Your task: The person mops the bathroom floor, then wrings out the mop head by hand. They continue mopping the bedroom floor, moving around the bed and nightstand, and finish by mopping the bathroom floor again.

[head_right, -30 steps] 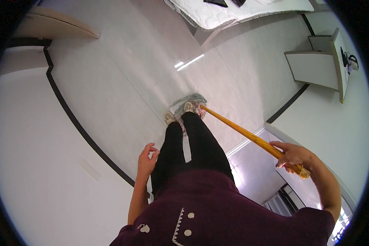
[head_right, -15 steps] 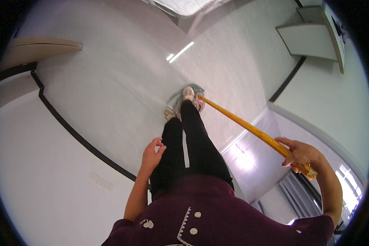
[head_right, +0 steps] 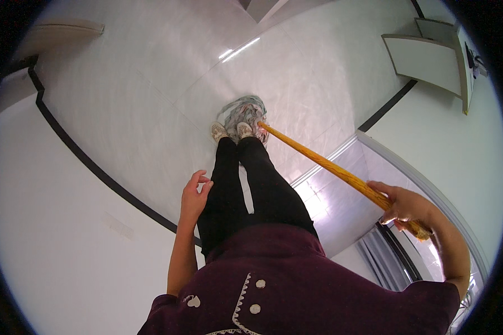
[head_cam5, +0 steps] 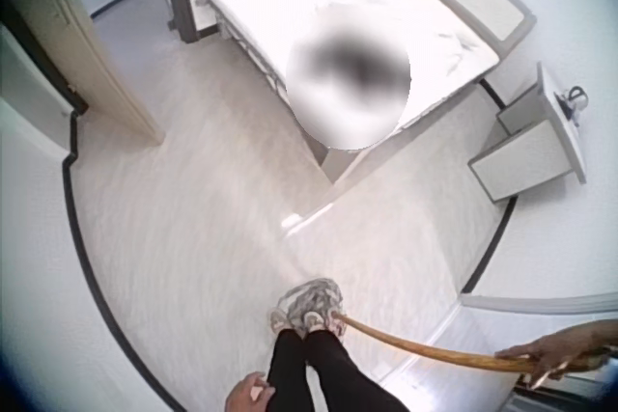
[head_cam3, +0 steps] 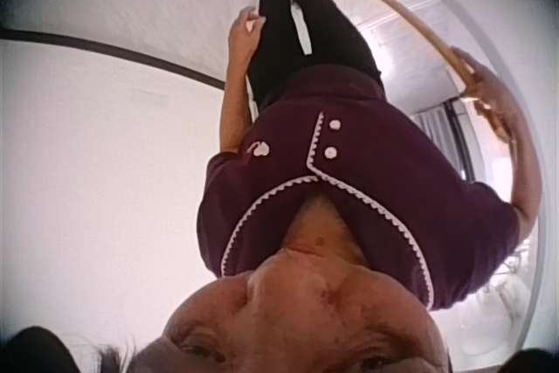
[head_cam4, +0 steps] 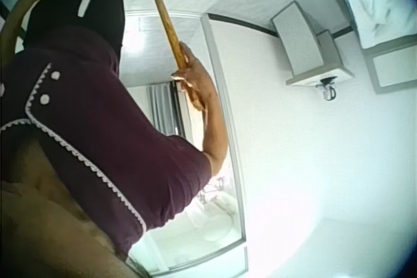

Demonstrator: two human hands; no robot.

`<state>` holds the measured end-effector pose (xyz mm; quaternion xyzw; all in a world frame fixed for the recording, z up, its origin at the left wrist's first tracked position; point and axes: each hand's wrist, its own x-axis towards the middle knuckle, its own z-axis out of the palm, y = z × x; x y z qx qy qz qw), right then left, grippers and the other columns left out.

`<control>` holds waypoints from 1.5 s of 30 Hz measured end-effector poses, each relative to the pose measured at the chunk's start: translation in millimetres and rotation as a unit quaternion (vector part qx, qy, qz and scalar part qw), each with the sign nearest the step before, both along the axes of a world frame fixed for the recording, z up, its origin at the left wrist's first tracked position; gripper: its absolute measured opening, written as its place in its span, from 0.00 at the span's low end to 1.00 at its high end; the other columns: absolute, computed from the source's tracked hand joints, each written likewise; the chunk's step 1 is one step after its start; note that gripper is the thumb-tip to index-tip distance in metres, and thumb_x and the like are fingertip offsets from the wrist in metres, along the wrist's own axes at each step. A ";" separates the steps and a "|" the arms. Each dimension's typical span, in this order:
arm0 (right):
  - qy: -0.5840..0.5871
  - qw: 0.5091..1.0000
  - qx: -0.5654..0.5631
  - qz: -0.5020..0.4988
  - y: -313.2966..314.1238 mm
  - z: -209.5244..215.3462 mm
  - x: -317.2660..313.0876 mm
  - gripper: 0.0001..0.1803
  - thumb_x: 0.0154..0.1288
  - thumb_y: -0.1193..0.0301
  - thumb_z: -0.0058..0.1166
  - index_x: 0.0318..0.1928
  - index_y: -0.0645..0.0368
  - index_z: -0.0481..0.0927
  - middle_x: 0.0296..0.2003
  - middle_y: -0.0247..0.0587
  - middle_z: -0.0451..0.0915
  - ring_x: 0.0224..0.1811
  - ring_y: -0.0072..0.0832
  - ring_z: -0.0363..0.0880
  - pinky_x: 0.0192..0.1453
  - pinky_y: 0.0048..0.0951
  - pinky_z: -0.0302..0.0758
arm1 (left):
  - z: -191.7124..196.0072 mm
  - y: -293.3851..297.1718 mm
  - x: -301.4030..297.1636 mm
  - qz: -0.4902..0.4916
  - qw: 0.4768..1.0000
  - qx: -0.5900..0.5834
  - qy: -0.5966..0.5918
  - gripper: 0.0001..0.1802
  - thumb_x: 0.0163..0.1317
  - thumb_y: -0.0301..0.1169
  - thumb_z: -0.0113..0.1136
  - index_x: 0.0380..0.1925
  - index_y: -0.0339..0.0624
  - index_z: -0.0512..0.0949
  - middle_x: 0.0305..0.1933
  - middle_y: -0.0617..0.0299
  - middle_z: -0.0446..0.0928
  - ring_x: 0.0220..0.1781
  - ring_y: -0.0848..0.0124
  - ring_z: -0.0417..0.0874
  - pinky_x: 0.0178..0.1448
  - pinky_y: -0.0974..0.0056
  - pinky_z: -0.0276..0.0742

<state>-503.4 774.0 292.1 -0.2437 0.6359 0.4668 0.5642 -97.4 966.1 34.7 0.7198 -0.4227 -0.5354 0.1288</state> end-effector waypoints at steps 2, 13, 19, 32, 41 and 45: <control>0.000 1.000 -0.001 0.013 0.8 3.7 1.7 0.52 0.50 0.83 0.66 0.74 0.39 0.55 0.39 0.48 0.80 0.19 0.24 0.75 0.22 0.27 0.75 | 7.0 13.8 -2.7 0.005 1.000 -0.008 -0.005 0.21 0.60 0.31 0.63 0.53 0.43 0.74 0.39 0.58 0.81 0.45 0.59 0.80 0.50 0.57 0.75; -0.031 0.999 -0.027 -0.014 10.2 2.0 -15.5 0.50 0.51 0.83 0.63 0.74 0.44 0.56 0.29 0.45 0.80 0.16 0.25 0.76 0.22 0.27 0.74 | 11.5 45.3 -8.1 0.056 0.998 -0.003 -0.032 0.20 0.60 0.32 0.63 0.53 0.44 0.74 0.39 0.59 0.81 0.46 0.59 0.80 0.52 0.58 0.74; -0.045 0.997 -0.033 -0.061 19.7 -2.4 -36.4 0.50 0.51 0.84 0.62 0.74 0.46 0.56 0.26 0.43 0.77 0.16 0.26 0.74 0.22 0.28 0.73 | 23.7 50.7 -44.2 0.053 0.998 0.003 -0.017 0.21 0.60 0.32 0.63 0.53 0.43 0.74 0.39 0.58 0.81 0.45 0.59 0.80 0.51 0.58 0.75; -0.098 0.993 0.002 -0.060 29.3 -8.8 -61.2 0.50 0.56 0.80 0.61 0.75 0.45 0.48 0.32 0.48 0.78 0.20 0.26 0.75 0.25 0.30 0.73 | 24.1 35.3 -97.8 -0.082 0.992 -0.090 -0.042 0.21 0.55 0.30 0.66 0.50 0.45 0.74 0.38 0.59 0.79 0.43 0.57 0.79 0.47 0.54 0.76; -0.112 0.993 0.007 -0.034 22.9 -3.5 -53.5 0.50 0.55 0.80 0.58 0.75 0.45 0.49 0.38 0.51 0.77 0.20 0.26 0.72 0.28 0.29 0.72 | -6.0 -6.1 -210.0 -0.195 0.965 -0.162 0.063 0.39 0.51 0.33 0.69 0.63 0.41 0.64 0.57 0.48 0.71 0.57 0.49 0.74 0.58 0.53 0.73; -0.118 0.992 0.013 -0.038 27.6 -6.6 -60.5 0.50 0.55 0.80 0.59 0.75 0.46 0.49 0.39 0.51 0.78 0.20 0.26 0.73 0.27 0.29 0.72 | -16.7 -26.5 -273.3 -0.220 0.963 -0.136 0.072 0.48 0.50 0.35 0.71 0.68 0.42 0.55 0.66 0.46 0.62 0.66 0.48 0.67 0.64 0.52 0.69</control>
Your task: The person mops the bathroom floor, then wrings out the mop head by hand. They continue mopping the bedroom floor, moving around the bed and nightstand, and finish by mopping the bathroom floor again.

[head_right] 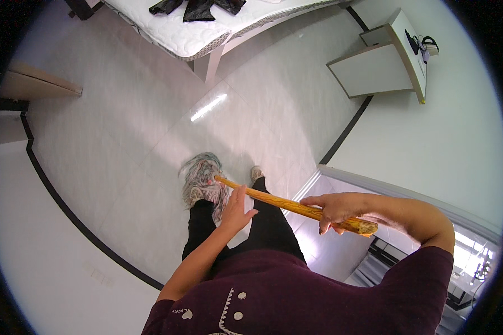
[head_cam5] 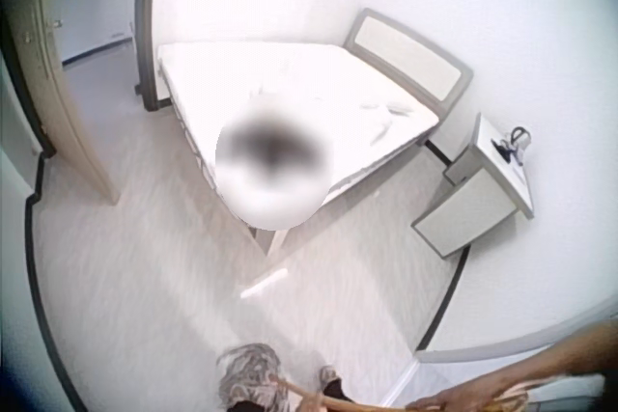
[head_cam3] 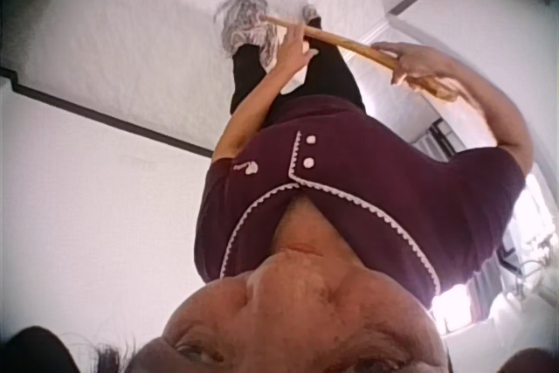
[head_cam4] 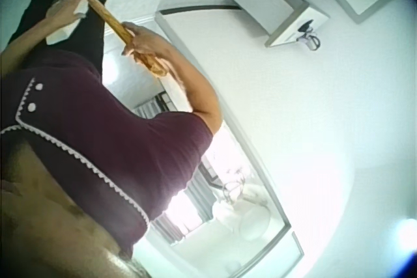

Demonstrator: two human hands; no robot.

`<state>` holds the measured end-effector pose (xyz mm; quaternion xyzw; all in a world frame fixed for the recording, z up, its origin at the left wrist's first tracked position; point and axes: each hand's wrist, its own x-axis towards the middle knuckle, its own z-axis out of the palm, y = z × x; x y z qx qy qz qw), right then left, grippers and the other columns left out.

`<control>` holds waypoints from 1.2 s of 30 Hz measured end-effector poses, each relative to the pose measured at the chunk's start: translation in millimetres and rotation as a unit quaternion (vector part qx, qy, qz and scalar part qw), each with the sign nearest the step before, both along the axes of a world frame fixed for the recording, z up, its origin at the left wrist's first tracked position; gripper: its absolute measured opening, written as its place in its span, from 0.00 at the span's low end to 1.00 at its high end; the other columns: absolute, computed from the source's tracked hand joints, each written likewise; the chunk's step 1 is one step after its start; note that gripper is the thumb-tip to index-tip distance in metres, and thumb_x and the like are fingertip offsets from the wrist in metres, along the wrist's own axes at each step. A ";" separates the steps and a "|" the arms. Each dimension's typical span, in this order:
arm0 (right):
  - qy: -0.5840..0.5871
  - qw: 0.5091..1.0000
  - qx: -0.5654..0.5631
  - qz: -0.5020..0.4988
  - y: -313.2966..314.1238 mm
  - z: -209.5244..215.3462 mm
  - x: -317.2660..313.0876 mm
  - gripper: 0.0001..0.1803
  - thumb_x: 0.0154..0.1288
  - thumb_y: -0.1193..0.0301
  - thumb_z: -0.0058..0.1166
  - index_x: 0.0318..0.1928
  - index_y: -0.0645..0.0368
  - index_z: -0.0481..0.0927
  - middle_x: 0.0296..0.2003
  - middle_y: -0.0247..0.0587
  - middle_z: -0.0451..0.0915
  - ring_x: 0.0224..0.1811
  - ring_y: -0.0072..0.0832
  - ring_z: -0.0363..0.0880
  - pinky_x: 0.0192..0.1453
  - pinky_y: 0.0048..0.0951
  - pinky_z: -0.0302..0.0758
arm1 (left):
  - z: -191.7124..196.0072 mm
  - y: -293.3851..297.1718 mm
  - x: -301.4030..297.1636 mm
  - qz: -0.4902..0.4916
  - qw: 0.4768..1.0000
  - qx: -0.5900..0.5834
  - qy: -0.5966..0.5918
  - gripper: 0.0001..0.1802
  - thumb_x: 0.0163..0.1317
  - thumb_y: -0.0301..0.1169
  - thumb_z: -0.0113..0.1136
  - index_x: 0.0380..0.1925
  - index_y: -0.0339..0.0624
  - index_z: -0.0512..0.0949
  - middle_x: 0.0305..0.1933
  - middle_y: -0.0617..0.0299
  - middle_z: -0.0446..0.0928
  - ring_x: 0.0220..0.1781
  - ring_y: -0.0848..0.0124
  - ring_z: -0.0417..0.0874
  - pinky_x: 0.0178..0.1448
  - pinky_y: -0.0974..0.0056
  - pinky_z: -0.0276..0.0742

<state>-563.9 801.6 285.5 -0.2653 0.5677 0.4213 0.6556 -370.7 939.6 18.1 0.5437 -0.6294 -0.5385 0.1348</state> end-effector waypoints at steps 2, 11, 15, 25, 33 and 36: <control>-0.010 1.000 0.000 -0.006 2.7 -3.8 -4.2 0.50 0.55 0.80 0.58 0.75 0.47 0.48 0.38 0.50 0.78 0.20 0.25 0.73 0.26 0.28 0.72 | -23.7 3.3 -24.8 0.015 0.998 -0.058 0.012 0.50 0.49 0.36 0.73 0.69 0.43 0.55 0.68 0.46 0.60 0.70 0.49 0.61 0.67 0.51 0.67; -0.095 0.992 -0.041 -0.066 -2.3 -18.6 -45.5 0.48 0.52 0.79 0.59 0.74 0.52 0.52 0.25 0.41 0.74 0.18 0.25 0.72 0.22 0.29 0.69 | -74.0 6.9 -119.9 0.389 0.904 -0.167 0.067 0.19 0.54 0.25 0.65 0.47 0.42 0.74 0.44 0.54 0.76 0.50 0.52 0.76 0.54 0.56 0.72; -0.113 0.986 -0.065 -0.103 -2.5 -15.2 -82.9 0.46 0.52 0.78 0.58 0.73 0.55 0.55 0.22 0.39 0.72 0.16 0.25 0.71 0.20 0.29 0.67 | -62.6 -13.5 -137.4 0.367 0.911 -0.184 0.039 0.19 0.52 0.23 0.64 0.46 0.42 0.75 0.43 0.54 0.75 0.50 0.52 0.75 0.54 0.55 0.71; -0.036 0.898 -0.187 -0.396 -23.4 16.2 -201.3 0.43 0.44 0.83 0.54 0.68 0.57 0.65 0.22 0.40 0.74 0.10 0.19 0.65 0.14 0.22 0.62 | -46.7 -154.2 -223.9 0.190 0.954 -0.229 -0.034 0.23 0.43 0.23 0.64 0.45 0.47 0.77 0.42 0.56 0.74 0.53 0.54 0.73 0.52 0.51 0.71; 0.067 0.877 -0.285 -0.382 21.8 18.5 -189.7 0.49 0.39 0.83 0.49 0.71 0.58 0.58 0.19 0.41 0.71 0.06 0.20 0.62 0.07 0.24 0.63 | -66.6 -192.6 -296.3 -0.003 0.972 -0.230 -0.048 0.10 0.50 0.34 0.65 0.34 0.53 0.77 0.38 0.68 0.77 0.51 0.65 0.75 0.44 0.54 0.71; 0.064 0.922 -0.230 -0.305 8.1 9.1 -171.7 0.52 0.42 0.86 0.50 0.73 0.43 0.55 0.19 0.40 0.69 0.07 0.23 0.64 0.07 0.27 0.67 | -78.5 -190.4 -286.5 0.032 0.971 -0.233 -0.042 0.09 0.49 0.33 0.66 0.31 0.51 0.77 0.38 0.68 0.78 0.50 0.66 0.76 0.43 0.57 0.71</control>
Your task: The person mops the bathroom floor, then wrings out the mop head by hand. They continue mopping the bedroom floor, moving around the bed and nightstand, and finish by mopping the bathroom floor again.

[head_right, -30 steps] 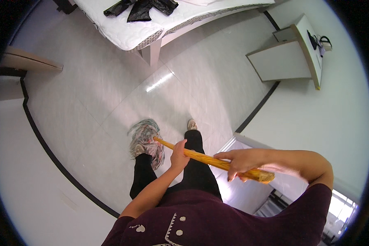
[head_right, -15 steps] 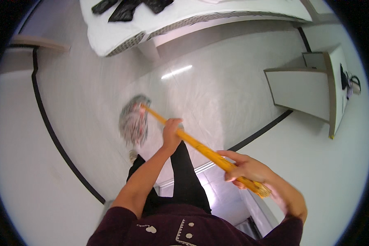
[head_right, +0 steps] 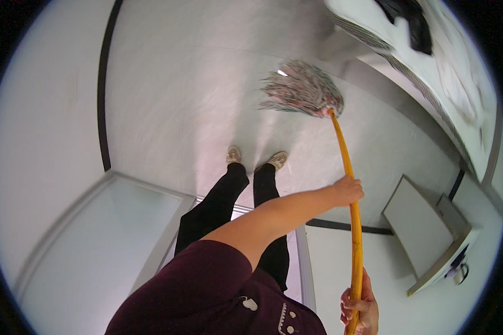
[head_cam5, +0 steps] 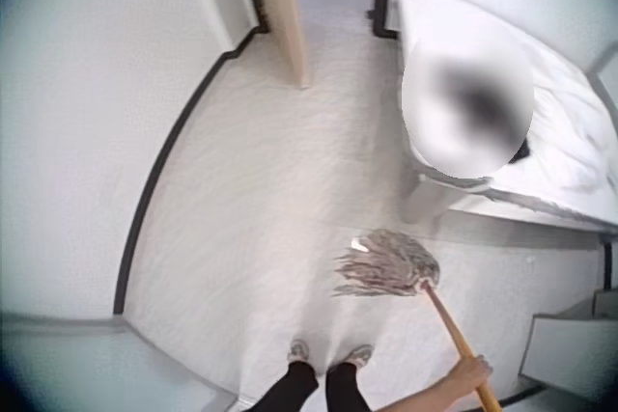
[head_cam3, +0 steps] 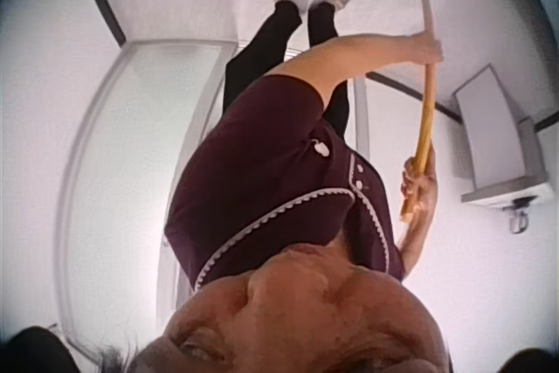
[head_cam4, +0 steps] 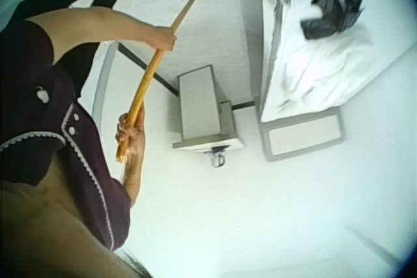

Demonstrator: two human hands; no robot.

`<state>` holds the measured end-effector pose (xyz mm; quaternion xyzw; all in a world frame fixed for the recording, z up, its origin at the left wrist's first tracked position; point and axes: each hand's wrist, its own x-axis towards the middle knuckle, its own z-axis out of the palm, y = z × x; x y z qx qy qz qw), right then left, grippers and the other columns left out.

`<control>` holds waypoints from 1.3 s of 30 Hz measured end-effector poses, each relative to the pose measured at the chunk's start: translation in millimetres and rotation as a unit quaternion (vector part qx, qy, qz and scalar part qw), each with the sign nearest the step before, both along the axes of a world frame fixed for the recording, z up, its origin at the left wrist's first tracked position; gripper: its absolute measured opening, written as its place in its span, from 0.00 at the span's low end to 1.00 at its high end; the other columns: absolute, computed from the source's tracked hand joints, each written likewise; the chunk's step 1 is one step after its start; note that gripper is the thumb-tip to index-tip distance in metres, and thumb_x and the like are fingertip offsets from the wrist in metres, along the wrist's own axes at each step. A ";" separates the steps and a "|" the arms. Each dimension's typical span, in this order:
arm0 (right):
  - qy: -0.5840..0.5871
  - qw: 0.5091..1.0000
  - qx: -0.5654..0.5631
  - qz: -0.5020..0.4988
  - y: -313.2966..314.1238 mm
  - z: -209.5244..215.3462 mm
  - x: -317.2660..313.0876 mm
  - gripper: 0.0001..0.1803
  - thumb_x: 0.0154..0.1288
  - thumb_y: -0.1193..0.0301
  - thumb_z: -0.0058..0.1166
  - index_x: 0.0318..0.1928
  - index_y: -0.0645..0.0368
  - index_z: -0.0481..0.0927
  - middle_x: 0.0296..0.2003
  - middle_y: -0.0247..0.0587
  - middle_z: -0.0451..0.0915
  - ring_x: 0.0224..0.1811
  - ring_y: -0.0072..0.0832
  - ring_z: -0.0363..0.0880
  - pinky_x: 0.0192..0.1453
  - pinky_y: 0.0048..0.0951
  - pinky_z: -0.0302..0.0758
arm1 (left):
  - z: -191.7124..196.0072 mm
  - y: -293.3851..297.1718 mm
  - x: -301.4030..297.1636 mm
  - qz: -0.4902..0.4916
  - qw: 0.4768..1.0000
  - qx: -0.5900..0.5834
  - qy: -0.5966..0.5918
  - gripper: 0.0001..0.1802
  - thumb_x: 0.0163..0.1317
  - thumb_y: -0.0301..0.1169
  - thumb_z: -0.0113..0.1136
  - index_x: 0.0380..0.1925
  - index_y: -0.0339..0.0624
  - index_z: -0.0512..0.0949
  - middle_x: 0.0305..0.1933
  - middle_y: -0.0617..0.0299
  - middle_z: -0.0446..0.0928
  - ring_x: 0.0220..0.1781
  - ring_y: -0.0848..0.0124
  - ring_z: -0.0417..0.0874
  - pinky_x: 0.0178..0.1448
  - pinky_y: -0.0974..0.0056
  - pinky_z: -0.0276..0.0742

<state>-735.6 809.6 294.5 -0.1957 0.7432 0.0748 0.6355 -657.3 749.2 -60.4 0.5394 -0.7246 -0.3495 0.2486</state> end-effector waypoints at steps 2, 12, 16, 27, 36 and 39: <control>-0.007 0.999 0.024 0.021 4.5 5.1 15.0 0.57 0.39 0.89 0.50 0.74 0.40 0.52 0.19 0.42 0.70 0.09 0.27 0.68 0.09 0.31 0.69 | 3.1 24.6 11.5 0.046 0.998 -0.011 0.030 0.10 0.48 0.32 0.67 0.30 0.50 0.77 0.38 0.68 0.77 0.50 0.67 0.75 0.44 0.58 0.71; 0.023 0.935 0.171 0.311 7.4 17.1 161.1 0.67 0.33 0.95 0.51 0.75 0.36 0.43 0.19 0.44 0.71 0.12 0.35 0.74 0.14 0.38 0.73 | 34.5 164.5 159.3 0.346 0.933 -0.015 0.093 0.13 0.44 0.29 0.68 0.29 0.48 0.74 0.35 0.67 0.75 0.50 0.66 0.74 0.47 0.58 0.69; -0.026 0.856 0.265 0.442 34.0 -30.6 216.9 0.66 0.42 0.94 0.54 0.75 0.33 0.35 0.25 0.44 0.72 0.18 0.34 0.77 0.20 0.36 0.76 | 5.9 249.4 209.1 0.468 0.880 -0.034 0.077 0.14 0.45 0.31 0.69 0.29 0.47 0.73 0.35 0.64 0.73 0.48 0.62 0.74 0.46 0.56 0.70; -0.189 0.591 0.329 0.712 202.0 -232.8 344.1 0.58 0.50 0.85 0.48 0.76 0.40 0.32 0.26 0.40 0.74 0.18 0.26 0.77 0.23 0.29 0.76 | -105.3 542.1 280.3 0.667 0.724 0.127 -0.118 0.17 0.49 0.35 0.71 0.30 0.41 0.71 0.33 0.54 0.72 0.42 0.51 0.75 0.40 0.53 0.71; -0.281 0.548 0.317 0.722 259.7 -352.8 274.1 0.54 0.55 0.82 0.49 0.76 0.40 0.35 0.24 0.45 0.74 0.16 0.28 0.73 0.23 0.31 0.74 | -171.5 646.4 212.4 0.607 0.708 0.330 -0.148 0.16 0.51 0.33 0.66 0.38 0.43 0.71 0.46 0.53 0.73 0.53 0.53 0.75 0.45 0.50 0.75; -0.125 0.539 0.331 0.764 189.5 -329.6 229.3 0.53 0.55 0.81 0.46 0.76 0.32 0.37 0.25 0.39 0.72 0.18 0.29 0.72 0.25 0.30 0.72 | -184.5 566.5 144.0 0.577 0.716 0.381 -0.098 0.08 0.55 0.26 0.57 0.36 0.42 0.73 0.43 0.51 0.74 0.49 0.53 0.77 0.43 0.49 0.74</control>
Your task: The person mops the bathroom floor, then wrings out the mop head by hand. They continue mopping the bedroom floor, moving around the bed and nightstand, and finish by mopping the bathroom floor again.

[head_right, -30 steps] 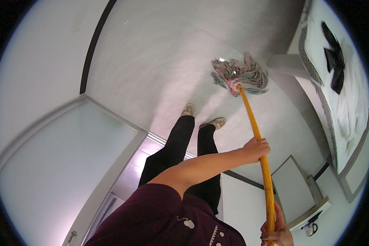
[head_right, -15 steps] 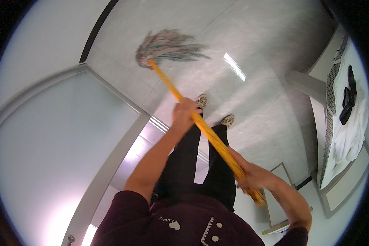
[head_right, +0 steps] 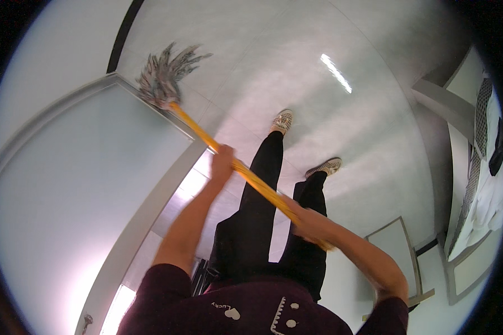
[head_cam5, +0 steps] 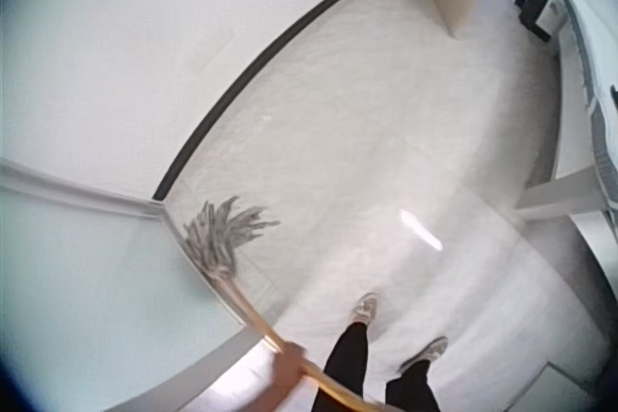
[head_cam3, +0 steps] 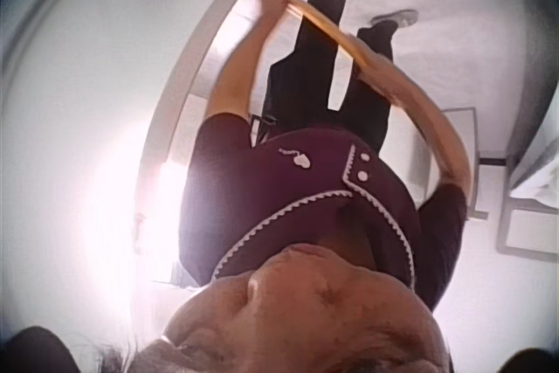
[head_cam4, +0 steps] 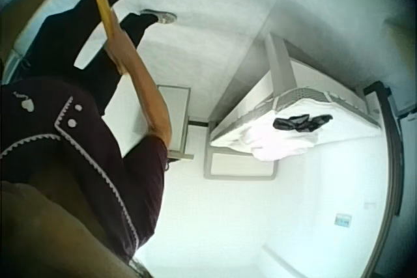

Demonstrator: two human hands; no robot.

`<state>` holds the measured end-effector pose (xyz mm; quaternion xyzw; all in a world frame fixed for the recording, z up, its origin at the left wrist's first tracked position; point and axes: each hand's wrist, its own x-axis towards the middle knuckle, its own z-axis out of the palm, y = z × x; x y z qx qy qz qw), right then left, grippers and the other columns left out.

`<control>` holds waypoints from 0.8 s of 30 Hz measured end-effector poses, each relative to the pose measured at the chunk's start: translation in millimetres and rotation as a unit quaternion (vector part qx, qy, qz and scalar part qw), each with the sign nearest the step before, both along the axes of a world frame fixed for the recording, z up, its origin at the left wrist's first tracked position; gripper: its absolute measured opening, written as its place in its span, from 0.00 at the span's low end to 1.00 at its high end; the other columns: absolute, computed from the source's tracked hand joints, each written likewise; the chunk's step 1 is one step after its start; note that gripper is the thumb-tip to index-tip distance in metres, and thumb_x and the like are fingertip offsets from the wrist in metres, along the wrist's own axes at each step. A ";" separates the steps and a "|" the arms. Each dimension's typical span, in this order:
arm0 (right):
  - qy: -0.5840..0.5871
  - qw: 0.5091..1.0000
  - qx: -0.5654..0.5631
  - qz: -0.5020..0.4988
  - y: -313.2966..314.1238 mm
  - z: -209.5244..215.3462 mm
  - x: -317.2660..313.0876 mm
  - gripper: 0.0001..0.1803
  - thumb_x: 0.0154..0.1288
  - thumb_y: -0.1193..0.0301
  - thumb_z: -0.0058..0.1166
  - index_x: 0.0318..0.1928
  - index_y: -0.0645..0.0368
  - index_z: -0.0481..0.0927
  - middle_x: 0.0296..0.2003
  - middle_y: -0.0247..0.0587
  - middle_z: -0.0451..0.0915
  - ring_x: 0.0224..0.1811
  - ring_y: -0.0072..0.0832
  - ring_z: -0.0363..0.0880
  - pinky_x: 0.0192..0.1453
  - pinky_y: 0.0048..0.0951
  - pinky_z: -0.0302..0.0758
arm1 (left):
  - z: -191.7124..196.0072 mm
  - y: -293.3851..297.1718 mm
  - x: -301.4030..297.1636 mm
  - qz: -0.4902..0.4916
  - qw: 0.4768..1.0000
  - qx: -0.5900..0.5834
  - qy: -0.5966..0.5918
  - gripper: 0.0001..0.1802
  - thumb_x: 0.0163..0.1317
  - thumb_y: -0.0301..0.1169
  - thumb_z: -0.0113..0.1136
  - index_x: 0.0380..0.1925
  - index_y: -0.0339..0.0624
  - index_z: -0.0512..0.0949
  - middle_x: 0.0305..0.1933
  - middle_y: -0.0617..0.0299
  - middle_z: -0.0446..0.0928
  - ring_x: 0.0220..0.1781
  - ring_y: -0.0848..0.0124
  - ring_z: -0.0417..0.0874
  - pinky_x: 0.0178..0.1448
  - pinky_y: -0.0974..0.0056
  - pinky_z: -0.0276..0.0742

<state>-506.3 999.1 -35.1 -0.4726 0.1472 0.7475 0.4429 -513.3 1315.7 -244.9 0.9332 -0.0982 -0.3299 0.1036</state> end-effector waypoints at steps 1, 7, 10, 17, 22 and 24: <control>-0.004 0.999 -0.034 0.029 -28.3 20.5 -5.7 0.53 0.56 0.81 0.46 0.76 0.32 0.37 0.24 0.39 0.72 0.19 0.29 0.72 0.26 0.31 0.73 | 12.5 -43.7 -16.7 0.009 0.996 -0.071 -0.052 0.03 0.56 0.27 0.54 0.31 0.42 0.75 0.39 0.51 0.75 0.47 0.52 0.78 0.42 0.50 0.75; 0.136 0.976 -0.162 -0.055 -154.2 147.6 -76.4 0.54 0.52 0.85 0.51 0.77 0.39 0.42 0.30 0.39 0.72 0.24 0.26 0.74 0.26 0.27 0.72 | 96.2 -223.7 -113.8 -0.106 0.989 -0.076 0.065 0.04 0.57 0.33 0.53 0.25 0.49 0.73 0.31 0.60 0.72 0.42 0.62 0.75 0.36 0.55 0.68; 0.170 0.941 -0.244 -0.164 -158.2 203.2 -92.4 0.54 0.49 0.89 0.46 0.75 0.35 0.49 0.36 0.37 0.73 0.19 0.18 0.68 0.19 0.19 0.69 | 142.6 -227.4 -108.0 -0.147 0.973 -0.166 0.064 0.07 0.53 0.31 0.58 0.33 0.48 0.79 0.35 0.63 0.74 0.49 0.64 0.73 0.34 0.49 0.71; 0.076 0.987 -0.130 -0.045 -76.4 100.8 -84.6 0.53 0.55 0.87 0.48 0.76 0.37 0.42 0.48 0.46 0.73 0.28 0.27 0.73 0.30 0.28 0.73 | 75.8 -134.3 -34.9 -0.119 0.972 -0.052 0.194 0.06 0.57 0.32 0.54 0.28 0.43 0.77 0.33 0.54 0.77 0.38 0.56 0.81 0.37 0.50 0.73; 0.004 0.991 0.031 -0.128 64.2 -5.7 51.5 0.51 0.55 0.85 0.45 0.76 0.36 0.44 0.25 0.32 0.70 0.16 0.19 0.67 0.19 0.23 0.69 | -47.3 79.1 51.5 0.010 1.000 0.005 0.017 0.08 0.64 0.30 0.48 0.40 0.42 0.73 0.38 0.54 0.74 0.41 0.59 0.79 0.43 0.56 0.74; 0.020 0.948 0.164 -0.274 136.0 -46.2 79.9 0.48 0.55 0.85 0.47 0.75 0.41 0.48 0.32 0.35 0.72 0.18 0.17 0.67 0.20 0.22 0.69 | -54.8 184.3 101.7 -0.099 0.951 0.085 -0.280 0.12 0.67 0.32 0.47 0.48 0.42 0.74 0.46 0.53 0.76 0.48 0.55 0.78 0.50 0.52 0.74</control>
